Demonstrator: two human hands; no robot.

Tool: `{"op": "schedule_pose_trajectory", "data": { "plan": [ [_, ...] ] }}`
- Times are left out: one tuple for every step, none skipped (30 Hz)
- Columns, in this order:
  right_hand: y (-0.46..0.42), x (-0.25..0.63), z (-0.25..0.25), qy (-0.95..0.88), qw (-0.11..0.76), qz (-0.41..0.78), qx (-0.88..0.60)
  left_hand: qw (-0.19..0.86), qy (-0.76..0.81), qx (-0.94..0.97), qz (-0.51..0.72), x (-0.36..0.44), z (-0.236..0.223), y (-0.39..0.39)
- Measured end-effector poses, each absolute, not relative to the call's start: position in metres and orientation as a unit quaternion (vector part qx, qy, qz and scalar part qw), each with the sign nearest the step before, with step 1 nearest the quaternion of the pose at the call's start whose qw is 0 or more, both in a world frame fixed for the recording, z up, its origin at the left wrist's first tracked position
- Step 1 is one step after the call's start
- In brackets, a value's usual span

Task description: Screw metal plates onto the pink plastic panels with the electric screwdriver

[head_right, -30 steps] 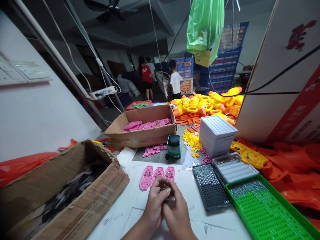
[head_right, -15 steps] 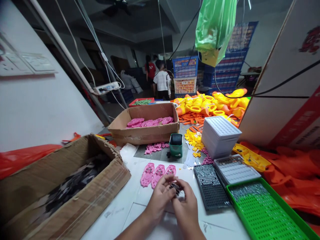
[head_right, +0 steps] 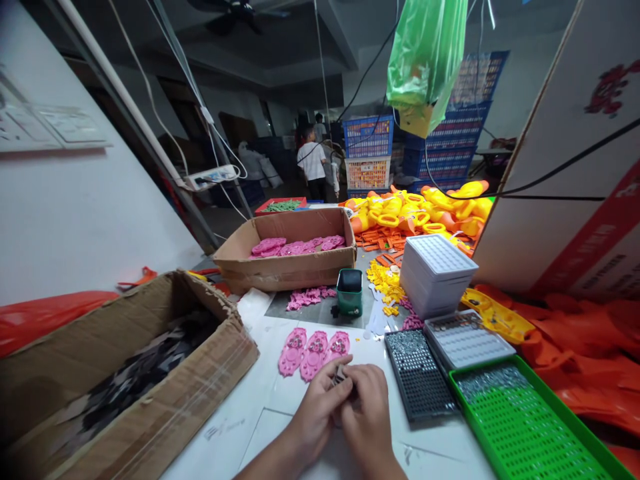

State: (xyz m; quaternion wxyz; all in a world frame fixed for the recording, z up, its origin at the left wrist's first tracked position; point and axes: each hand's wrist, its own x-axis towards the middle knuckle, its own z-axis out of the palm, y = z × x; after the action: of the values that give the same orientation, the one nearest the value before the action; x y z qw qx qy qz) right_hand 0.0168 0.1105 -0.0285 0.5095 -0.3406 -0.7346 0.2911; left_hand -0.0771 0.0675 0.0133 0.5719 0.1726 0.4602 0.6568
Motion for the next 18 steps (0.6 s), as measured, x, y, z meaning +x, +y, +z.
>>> {"op": "schedule_pose_trajectory", "data": {
  "plan": [
    [0.1103,0.0168,-0.029,-0.742,0.508,0.277,-0.339,0.572,0.461,0.166,0.658,-0.0771,0.0158,0.0675],
    [0.1101,0.0168,-0.0296,-0.749,0.506,0.263,-0.338,0.572,0.461,0.16,0.659,-0.0772,0.0178,0.0676],
    [0.1101,0.0169,-0.0302,-0.754,0.505,0.25,-0.338,0.573,0.461,0.156,0.659,-0.0775,0.0191,0.0679],
    [0.11,0.017,-0.0309,-0.757,0.505,0.239,-0.339,0.574,0.461,0.153,0.659,-0.078,0.0196,0.0682],
    [0.1101,0.017,-0.0315,-0.758,0.506,0.23,-0.34,0.577,0.462,0.151,0.657,-0.0785,0.0196,0.0686],
    [0.1102,0.017,-0.0321,-0.757,0.509,0.224,-0.343,0.579,0.462,0.15,0.655,-0.0791,0.0191,0.0691],
    [0.1104,0.017,-0.0326,-0.755,0.511,0.221,-0.345,0.582,0.461,0.15,0.653,-0.0797,0.0182,0.0695],
    [0.1105,0.0169,-0.033,-0.754,0.513,0.22,-0.347,0.584,0.46,0.153,0.651,-0.0803,0.0172,0.0699],
    [0.1106,0.0167,-0.0334,-0.752,0.513,0.221,-0.35,0.586,0.458,0.158,0.649,-0.0808,0.0161,0.0701],
    [0.1107,0.0165,-0.0336,-0.751,0.511,0.224,-0.353,0.588,0.456,0.165,0.648,-0.0811,0.0152,0.0703],
    [0.1108,0.0164,-0.0337,-0.751,0.507,0.229,-0.357,0.588,0.454,0.173,0.646,-0.0814,0.0144,0.0703],
    [0.1108,0.0164,-0.0336,-0.751,0.501,0.234,-0.361,0.589,0.454,0.18,0.644,-0.0815,0.0138,0.0702],
    [0.1107,0.0164,-0.0335,-0.752,0.496,0.237,-0.365,0.591,0.455,0.182,0.64,-0.0816,0.0134,0.07],
    [0.1107,0.0166,-0.0333,-0.752,0.492,0.239,-0.367,0.594,0.456,0.181,0.637,-0.0815,0.0132,0.0698],
    [0.1106,0.0168,-0.0331,-0.753,0.491,0.239,-0.367,0.599,0.454,0.177,0.635,-0.0814,0.0131,0.0696],
    [0.1105,0.0171,-0.0329,-0.753,0.492,0.237,-0.367,0.604,0.451,0.17,0.635,-0.0813,0.0131,0.0695],
    [0.1105,0.0174,-0.0328,-0.753,0.493,0.235,-0.367,0.61,0.444,0.162,0.637,-0.0811,0.0133,0.0694],
    [0.1105,0.0176,-0.0329,-0.752,0.495,0.234,-0.367,0.614,0.434,0.154,0.641,-0.0809,0.0135,0.0694]
  ]
}}
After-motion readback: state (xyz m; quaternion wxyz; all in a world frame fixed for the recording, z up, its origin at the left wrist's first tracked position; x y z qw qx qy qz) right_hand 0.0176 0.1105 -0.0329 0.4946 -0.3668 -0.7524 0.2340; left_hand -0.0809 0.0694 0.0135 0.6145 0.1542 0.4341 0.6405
